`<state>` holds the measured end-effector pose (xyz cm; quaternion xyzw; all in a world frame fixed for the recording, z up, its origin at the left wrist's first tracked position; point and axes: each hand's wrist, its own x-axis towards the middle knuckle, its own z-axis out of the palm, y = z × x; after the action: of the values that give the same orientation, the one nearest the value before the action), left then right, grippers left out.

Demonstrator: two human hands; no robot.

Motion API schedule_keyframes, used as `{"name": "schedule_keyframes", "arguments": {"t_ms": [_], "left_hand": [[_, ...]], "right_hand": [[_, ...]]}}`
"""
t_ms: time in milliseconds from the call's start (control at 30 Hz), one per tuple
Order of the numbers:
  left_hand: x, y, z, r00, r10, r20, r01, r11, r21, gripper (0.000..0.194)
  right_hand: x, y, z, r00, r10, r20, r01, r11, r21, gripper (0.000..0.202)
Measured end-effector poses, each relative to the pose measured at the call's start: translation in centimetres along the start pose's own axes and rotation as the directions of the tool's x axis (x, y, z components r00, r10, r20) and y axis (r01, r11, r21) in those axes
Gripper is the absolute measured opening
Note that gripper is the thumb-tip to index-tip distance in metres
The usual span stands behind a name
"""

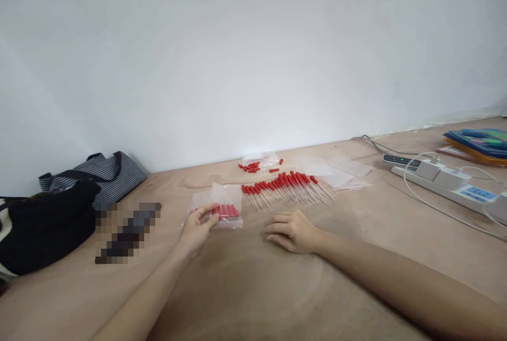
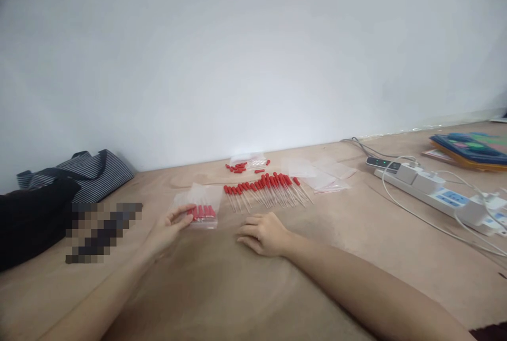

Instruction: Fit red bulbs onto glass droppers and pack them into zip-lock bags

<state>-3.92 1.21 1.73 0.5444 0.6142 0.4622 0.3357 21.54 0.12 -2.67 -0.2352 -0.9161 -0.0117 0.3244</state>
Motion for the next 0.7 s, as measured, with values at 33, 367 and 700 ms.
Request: {"name": "schedule_keyframes", "arguments": {"t_ms": [33, 367, 700], "left_hand": [[1.1, -0.1, -0.4, 1.000, 0.005, -0.031, -0.004, 1.000, 0.031, 0.051], [4.5, -1.0, -1.1, 0.977, 0.130, -0.166, -0.060, 0.926, 0.373, 0.016], [-0.1, -1.3, 4.3, 0.684, 0.571, 0.454, -0.729, 0.522, 0.442, 0.019]], "right_hand": [[-0.3, 0.2, -0.2, 1.000, 0.014, 0.005, -0.014, 1.000, -0.011, 0.022], [-2.3, 0.3, -1.4, 0.998, 0.064, -0.003, -0.064, 0.997, -0.047, 0.020], [-1.3, 8.8, -4.9, 0.599, 0.772, -0.213, -0.781, 0.504, -0.368, 0.026]]}}
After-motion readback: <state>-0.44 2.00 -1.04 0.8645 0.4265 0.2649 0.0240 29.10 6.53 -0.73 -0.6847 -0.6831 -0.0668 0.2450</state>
